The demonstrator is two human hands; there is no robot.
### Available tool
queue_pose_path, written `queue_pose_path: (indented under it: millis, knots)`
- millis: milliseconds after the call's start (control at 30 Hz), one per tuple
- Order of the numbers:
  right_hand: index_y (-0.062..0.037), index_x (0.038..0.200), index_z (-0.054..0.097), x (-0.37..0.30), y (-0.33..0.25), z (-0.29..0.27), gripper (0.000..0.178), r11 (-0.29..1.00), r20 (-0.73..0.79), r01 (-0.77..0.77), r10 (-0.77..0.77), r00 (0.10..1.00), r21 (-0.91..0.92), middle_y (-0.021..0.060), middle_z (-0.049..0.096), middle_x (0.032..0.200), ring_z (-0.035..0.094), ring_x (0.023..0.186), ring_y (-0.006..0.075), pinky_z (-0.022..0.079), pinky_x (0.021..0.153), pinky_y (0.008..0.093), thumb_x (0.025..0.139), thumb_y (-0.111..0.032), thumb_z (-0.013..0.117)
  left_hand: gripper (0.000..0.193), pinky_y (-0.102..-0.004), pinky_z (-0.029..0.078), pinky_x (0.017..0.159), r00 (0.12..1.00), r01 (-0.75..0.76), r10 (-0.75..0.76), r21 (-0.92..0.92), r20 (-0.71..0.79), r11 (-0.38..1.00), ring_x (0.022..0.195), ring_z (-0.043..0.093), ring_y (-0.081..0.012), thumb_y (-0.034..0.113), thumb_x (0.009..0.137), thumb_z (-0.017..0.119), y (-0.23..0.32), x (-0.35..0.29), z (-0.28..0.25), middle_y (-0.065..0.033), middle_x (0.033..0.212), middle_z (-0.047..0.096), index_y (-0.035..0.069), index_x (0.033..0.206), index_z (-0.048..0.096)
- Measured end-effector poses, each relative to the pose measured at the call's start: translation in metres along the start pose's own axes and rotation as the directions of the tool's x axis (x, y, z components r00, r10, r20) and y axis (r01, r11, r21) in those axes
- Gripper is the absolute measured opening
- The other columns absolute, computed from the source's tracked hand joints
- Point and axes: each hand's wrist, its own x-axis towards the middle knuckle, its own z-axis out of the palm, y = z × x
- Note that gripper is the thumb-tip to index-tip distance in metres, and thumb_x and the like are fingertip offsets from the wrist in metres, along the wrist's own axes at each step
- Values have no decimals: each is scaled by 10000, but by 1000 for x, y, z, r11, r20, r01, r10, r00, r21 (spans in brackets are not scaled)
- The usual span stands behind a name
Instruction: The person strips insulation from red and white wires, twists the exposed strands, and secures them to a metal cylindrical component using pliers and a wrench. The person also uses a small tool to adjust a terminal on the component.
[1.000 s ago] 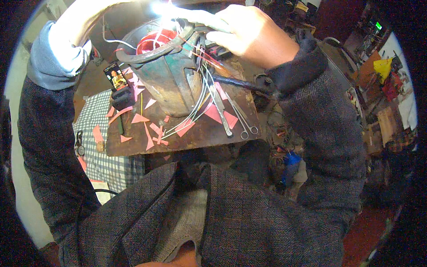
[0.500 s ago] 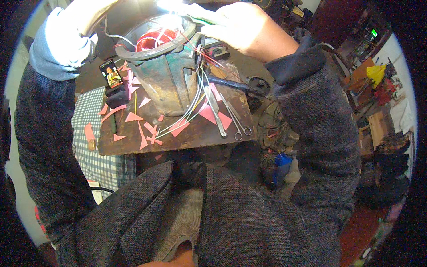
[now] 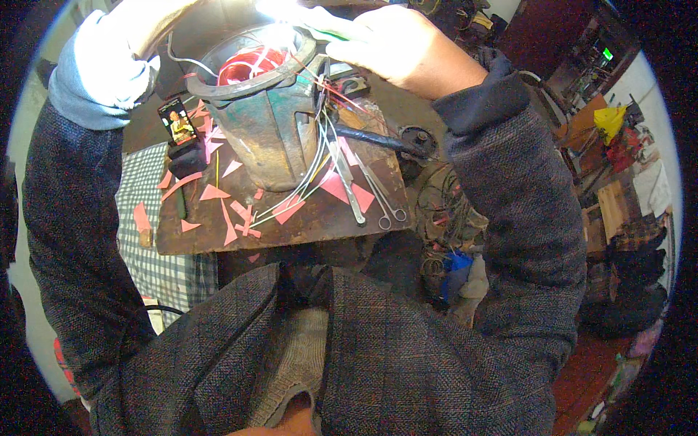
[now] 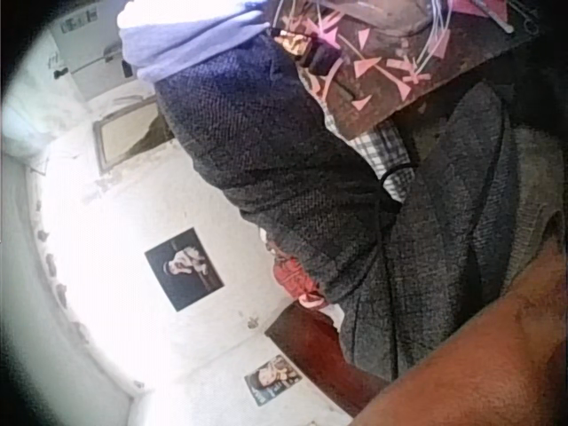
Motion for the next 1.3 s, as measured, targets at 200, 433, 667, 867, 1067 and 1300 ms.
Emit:
queue_pose_path:
  millis: [200, 433, 667, 867, 1067, 1300]
  knots:
    - [-34, 1205, 700, -2, 4, -2, 294, 987, 138, -107, 90, 986, 122, 35, 648, 841, 606, 690, 110, 486, 611, 265, 1012, -252, 656, 249, -351, 444, 499, 996, -55, 64, 127, -65, 990, 516, 511, -178, 98, 896, 629, 2, 0, 4, -36, 595, 532, 92, 652, 578]
    - [-37, 1047, 722, 12, 24, 10, 213, 454, 66, 623, -773, 631, -637, 149, 630, 793, 621, 705, 346, 512, 683, 428, 976, -230, 664, 229, -365, 480, 526, 975, -139, 182, 293, -125, 946, 537, 555, -208, 150, 879, 651, 2, -1, 10, -61, 609, 569, 82, 665, 606]
    - [6, 956, 686, 4, 31, 15, 288, 824, -178, 331, -451, 875, -459, 176, 638, 832, 634, 762, 378, 502, 697, 447, 940, -280, 713, 221, -382, 522, 564, 681, -439, 726, 847, 95, 300, 570, 611, -252, 219, 849, 681, -32, 11, 11, -88, 630, 610, 72, 689, 645]
    - [18, 1094, 668, -19, 33, 17, 317, 883, -280, 264, -386, 879, -389, 147, 646, 885, 644, 777, 283, 514, 716, 364, 911, -223, 760, 212, -372, 539, 577, 827, -329, 530, 926, 188, 184, 589, 638, -248, 210, 871, 672, -46, 7, 3, -89, 631, 612, 61, 723, 647]
    - [31, 1108, 672, -27, 42, 34, 303, 944, -177, 241, -283, 943, -225, 61, 653, 886, 598, 777, 129, 510, 698, 283, 921, -186, 771, 206, -337, 571, 632, 961, 4, -33, -104, -276, 995, 641, 660, -164, 117, 970, 618, -35, -11, 9, -57, 700, 657, 37, 785, 659]
    - [-110, 1015, 768, -27, 37, 38, 195, 766, -156, 439, -561, 813, -470, 125, 697, 933, 670, 846, 286, 557, 719, 388, 830, -149, 721, 170, -321, 564, 623, 958, -23, -28, -176, -284, 984, 648, 646, -153, 112, 960, 629, -26, -24, 12, -49, 724, 655, 38, 809, 656]
